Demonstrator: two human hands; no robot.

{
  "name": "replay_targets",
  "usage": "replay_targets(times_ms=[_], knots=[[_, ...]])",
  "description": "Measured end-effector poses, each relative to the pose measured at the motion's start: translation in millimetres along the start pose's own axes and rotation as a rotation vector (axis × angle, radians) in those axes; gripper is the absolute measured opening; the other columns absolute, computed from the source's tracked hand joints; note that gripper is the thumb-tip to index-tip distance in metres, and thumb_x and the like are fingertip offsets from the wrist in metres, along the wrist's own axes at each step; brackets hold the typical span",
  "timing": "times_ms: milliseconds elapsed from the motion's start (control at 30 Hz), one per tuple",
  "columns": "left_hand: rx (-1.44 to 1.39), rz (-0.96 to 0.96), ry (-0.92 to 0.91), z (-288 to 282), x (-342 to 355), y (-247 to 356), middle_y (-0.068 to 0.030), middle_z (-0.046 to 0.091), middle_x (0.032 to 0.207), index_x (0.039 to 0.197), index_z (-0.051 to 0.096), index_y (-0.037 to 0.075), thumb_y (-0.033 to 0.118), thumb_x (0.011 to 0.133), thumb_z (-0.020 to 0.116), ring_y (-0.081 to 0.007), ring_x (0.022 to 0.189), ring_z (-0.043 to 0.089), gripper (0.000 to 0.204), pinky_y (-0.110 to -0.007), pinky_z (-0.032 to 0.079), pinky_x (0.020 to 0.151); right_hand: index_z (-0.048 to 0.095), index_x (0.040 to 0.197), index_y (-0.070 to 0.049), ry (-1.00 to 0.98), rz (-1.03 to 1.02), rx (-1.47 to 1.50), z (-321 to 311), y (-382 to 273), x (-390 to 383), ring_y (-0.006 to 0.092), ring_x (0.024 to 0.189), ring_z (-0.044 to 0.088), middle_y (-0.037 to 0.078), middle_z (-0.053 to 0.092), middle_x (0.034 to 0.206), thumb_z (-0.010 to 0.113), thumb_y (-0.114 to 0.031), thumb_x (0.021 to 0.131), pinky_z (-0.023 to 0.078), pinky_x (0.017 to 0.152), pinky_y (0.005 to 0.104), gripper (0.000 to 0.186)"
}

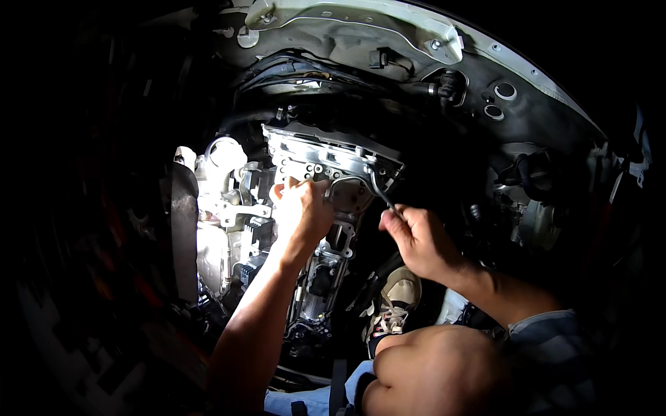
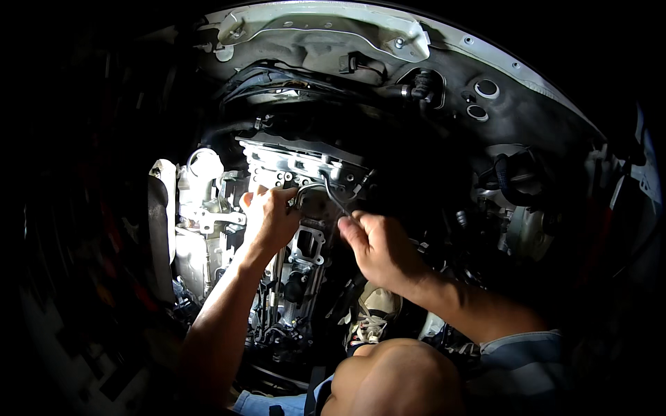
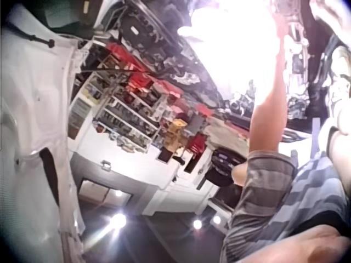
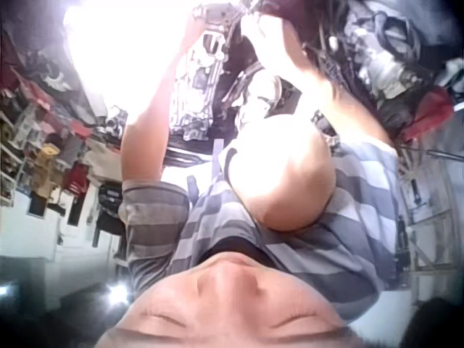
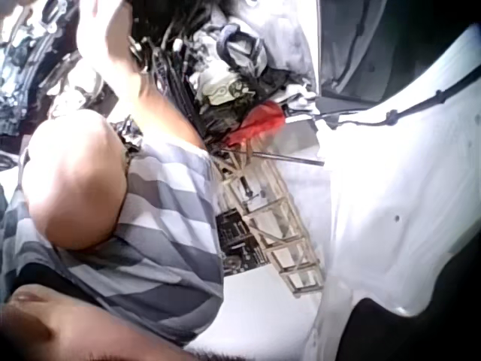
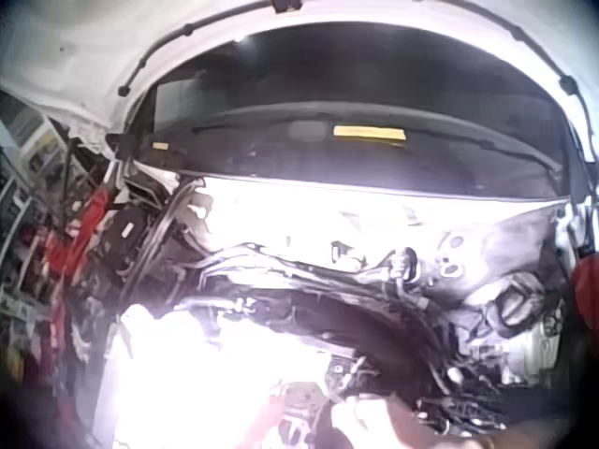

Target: The person removes metal brackets and components from a car engine by hand and using a wrench, washes parts in a container of liquid, and installs pieces back onto the engine block.

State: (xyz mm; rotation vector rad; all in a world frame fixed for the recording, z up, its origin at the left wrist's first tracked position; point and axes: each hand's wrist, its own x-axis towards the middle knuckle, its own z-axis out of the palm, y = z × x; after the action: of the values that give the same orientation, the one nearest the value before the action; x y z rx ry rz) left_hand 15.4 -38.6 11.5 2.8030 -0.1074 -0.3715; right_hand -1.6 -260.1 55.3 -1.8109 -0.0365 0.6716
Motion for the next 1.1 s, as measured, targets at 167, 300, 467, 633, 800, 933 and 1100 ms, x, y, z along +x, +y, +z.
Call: replay_targets(times_ms=[167, 300, 467, 633, 800, 933, 1100], knots=[[0.042, 0.017, 0.041, 0, 3, 13, -0.0113, 0.067, 0.074, 0.092, 0.077, 0.012, 0.019, 0.077, 0.067, -0.0291, 0.093, 0.06, 0.02, -0.046, 0.033, 0.089, 0.049, 0.093, -0.008, -0.409, 0.706, 0.684, 32, 22, -42, 0.0043, 0.045, 0.031, -0.004, 0.039, 0.063, 0.035, -0.031, 0.106, 0.028, 0.038, 0.0223, 0.03], [0.004, 0.027, 0.049, 4, 6, 12, -0.0129, 0.068, 0.076, 0.092, 0.077, 0.012, 0.022, 0.078, 0.069, -0.0296, 0.093, 0.06, 0.019, -0.046, 0.033, 0.09, 0.048, 0.091, -0.006, -0.154, 0.703, 0.812, 62, 25, -22, 0.0074, 0.042, 0.033, -0.002, 0.04, 0.061, 0.032, -0.031, 0.105, 0.032, 0.037, 0.0242, 0.033], [-0.026, 0.042, 0.072, 0, 5, 17, -0.0137, 0.07, 0.08, 0.092, 0.077, 0.011, 0.022, 0.079, 0.068, -0.0306, 0.092, 0.06, 0.02, -0.046, 0.034, 0.089, 0.049, 0.092, -0.005, -0.077, 0.565, 0.832, 75, 18, -22, 0.0092, 0.042, 0.036, -0.001, 0.042, 0.06, 0.032, -0.027, 0.105, 0.033, 0.038, 0.0259, 0.03], [-0.022, 0.032, 0.066, 6, 3, 10, -0.0138, 0.07, 0.082, 0.094, 0.077, 0.011, 0.022, 0.079, 0.068, -0.0313, 0.095, 0.06, 0.021, -0.045, 0.035, 0.089, 0.05, 0.093, -0.006, 0.056, 0.771, 0.966, 82, 0, -10, 0.0098, 0.044, 0.038, -0.001, 0.043, 0.059, 0.035, -0.023, 0.105, 0.031, 0.039, 0.0258, 0.026], [0.016, 0.021, 0.013, 5, 5, 9, -0.0135, 0.071, 0.084, 0.096, 0.077, 0.014, 0.021, 0.076, 0.067, -0.0308, 0.094, 0.062, 0.024, -0.046, 0.037, 0.087, 0.052, 0.091, -0.007, 0.117, 0.796, 0.998, 82, -13, -6, 0.0076, 0.048, 0.038, -0.003, 0.043, 0.063, 0.037, -0.017, 0.099, 0.029, 0.039, 0.0239, 0.02], [0.049, -0.016, -0.029, 5, 12, 8, -0.0131, 0.072, 0.089, 0.099, 0.077, 0.016, 0.021, 0.073, 0.068, -0.029, 0.096, 0.064, 0.028, -0.045, 0.04, 0.087, 0.052, 0.09, -0.006, 0.191, 0.782, 0.978, 88, -23, 3, 0.0087, 0.048, 0.041, -0.002, 0.044, 0.063, 0.038, -0.015, 0.098, 0.029, 0.039, 0.0248, 0.018], [-0.016, -0.019, -0.03, 6, 13, 2, -0.0134, 0.072, 0.092, 0.099, 0.078, 0.016, 0.018, 0.071, 0.07, -0.0272, 0.098, 0.064, 0.029, -0.043, 0.04, 0.09, 0.045, 0.1, -0.001, 0.24, 0.606, 0.97, 113, -8, -6, 0.0085, 0.042, 0.036, 0.0, 0.041, 0.06, 0.036, -0.025, 0.105, 0.032, 0.037, 0.0267, 0.026]])
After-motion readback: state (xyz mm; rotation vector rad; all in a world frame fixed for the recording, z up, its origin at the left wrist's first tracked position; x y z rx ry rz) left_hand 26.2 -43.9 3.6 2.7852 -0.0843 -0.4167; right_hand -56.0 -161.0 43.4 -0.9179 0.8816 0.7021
